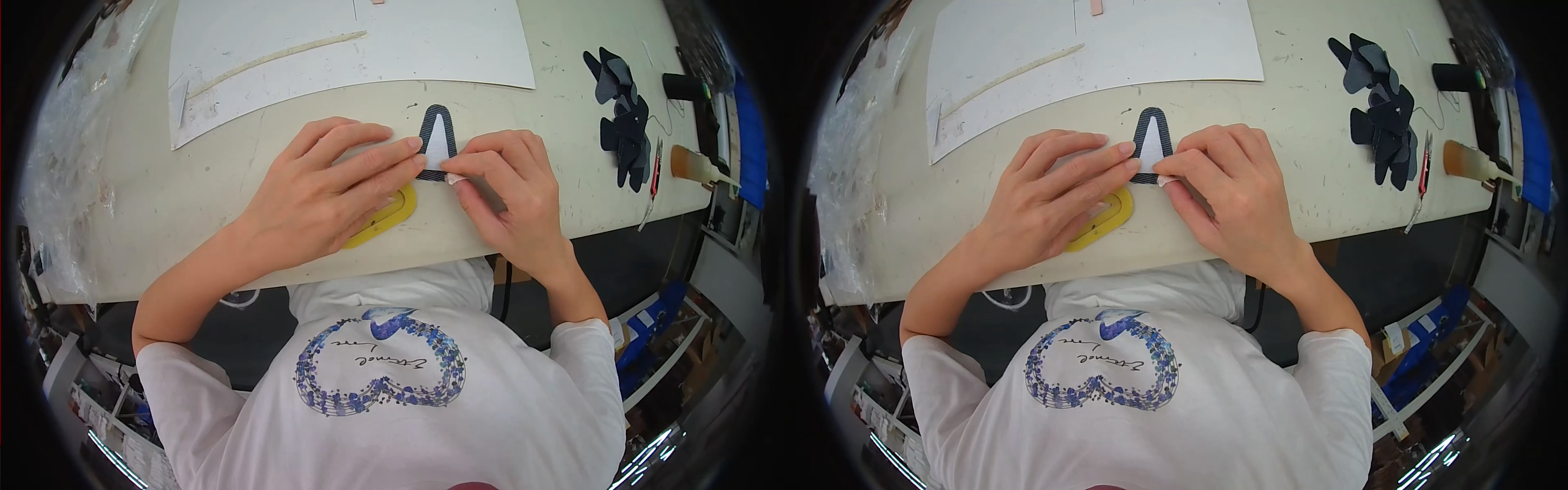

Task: Assembling small leather and foam components using a yellow jig and adhesive strips.

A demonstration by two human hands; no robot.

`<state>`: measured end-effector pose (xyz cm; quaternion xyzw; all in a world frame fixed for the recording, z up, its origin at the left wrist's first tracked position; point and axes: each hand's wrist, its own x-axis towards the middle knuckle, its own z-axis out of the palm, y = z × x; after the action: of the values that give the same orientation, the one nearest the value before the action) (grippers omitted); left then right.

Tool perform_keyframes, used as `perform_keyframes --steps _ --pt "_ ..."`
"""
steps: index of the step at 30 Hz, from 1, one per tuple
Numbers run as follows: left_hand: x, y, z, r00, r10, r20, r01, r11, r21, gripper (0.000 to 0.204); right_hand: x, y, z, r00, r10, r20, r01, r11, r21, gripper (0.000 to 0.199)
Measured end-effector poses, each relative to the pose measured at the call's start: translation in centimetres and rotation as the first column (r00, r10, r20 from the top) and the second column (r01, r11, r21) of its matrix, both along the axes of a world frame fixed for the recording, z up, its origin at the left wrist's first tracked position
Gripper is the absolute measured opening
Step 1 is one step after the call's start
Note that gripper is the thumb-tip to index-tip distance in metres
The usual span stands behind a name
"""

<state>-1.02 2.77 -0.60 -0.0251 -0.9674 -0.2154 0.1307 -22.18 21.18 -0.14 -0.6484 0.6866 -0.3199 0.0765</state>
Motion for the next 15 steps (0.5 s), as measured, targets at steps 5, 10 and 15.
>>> perform_keyframes --steps 5,10,15 --pt "0.5 -0.5 0.2 1.0 0.021 0.001 -0.021 0.989 0.145 0.048 0.3 0.6 -0.2 0.973 -0.102 0.209 0.095 0.995 0.041 0.034" --pt "0.3 0.0 -0.2 1.0 -0.012 -0.028 0.015 0.993 0.117 0.048 0.6 1.0 0.1 0.999 0.02 0.045 -0.02 1.0 0.008 0.04" --pt "-0.2 -0.1 0.1 0.999 -0.035 0.015 0.032 0.986 0.164 0.047 0.2 1.1 -0.3 0.994 -0.038 0.107 0.038 0.999 0.004 0.034"
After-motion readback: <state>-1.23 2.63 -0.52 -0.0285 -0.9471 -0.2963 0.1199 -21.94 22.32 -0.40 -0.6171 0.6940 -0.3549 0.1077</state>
